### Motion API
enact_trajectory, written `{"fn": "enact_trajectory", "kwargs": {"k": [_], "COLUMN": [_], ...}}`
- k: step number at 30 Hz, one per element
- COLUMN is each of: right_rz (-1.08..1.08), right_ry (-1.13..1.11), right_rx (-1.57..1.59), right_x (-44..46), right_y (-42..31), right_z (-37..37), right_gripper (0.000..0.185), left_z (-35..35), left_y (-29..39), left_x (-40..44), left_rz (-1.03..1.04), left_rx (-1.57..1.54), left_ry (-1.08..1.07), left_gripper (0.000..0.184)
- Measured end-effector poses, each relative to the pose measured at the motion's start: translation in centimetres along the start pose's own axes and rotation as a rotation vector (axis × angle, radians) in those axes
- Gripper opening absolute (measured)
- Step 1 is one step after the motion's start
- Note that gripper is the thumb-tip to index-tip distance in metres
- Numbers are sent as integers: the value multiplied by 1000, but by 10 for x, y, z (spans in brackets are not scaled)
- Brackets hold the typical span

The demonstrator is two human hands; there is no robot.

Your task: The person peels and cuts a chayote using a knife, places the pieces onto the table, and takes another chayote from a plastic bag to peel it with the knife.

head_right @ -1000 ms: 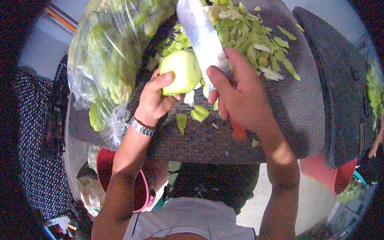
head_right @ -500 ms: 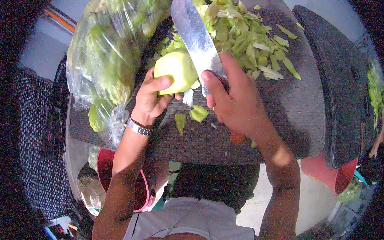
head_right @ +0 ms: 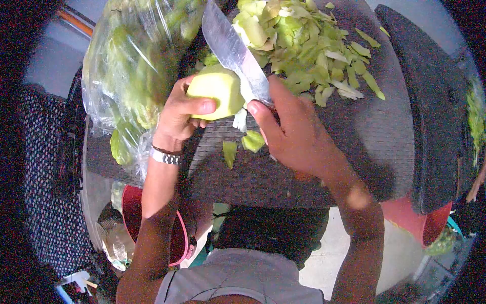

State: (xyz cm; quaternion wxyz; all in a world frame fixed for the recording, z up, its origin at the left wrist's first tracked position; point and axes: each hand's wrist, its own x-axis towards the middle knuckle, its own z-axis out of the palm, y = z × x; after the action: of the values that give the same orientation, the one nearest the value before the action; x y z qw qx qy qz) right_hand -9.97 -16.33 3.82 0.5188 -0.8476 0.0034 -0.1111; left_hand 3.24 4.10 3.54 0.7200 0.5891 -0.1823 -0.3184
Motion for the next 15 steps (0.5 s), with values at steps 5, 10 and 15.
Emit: {"fn": "enact_trajectory", "kwargs": {"k": [5,10,15], "right_rz": [107,77,138], "right_ry": [-43,-71,-79], "right_rx": [45,46,50], "right_x": [2,3,5], "right_y": [-4,2,1], "right_z": [-4,1,-3], "right_gripper": [26,31,33], "left_z": [31,23,41], "left_y": [-11,-15,-28], "left_x": [-2,2,0], "left_rz": [11,26,58], "left_rx": [-128,-100,-172], "left_ry": [128,147,210], "left_gripper": [43,42,40]}}
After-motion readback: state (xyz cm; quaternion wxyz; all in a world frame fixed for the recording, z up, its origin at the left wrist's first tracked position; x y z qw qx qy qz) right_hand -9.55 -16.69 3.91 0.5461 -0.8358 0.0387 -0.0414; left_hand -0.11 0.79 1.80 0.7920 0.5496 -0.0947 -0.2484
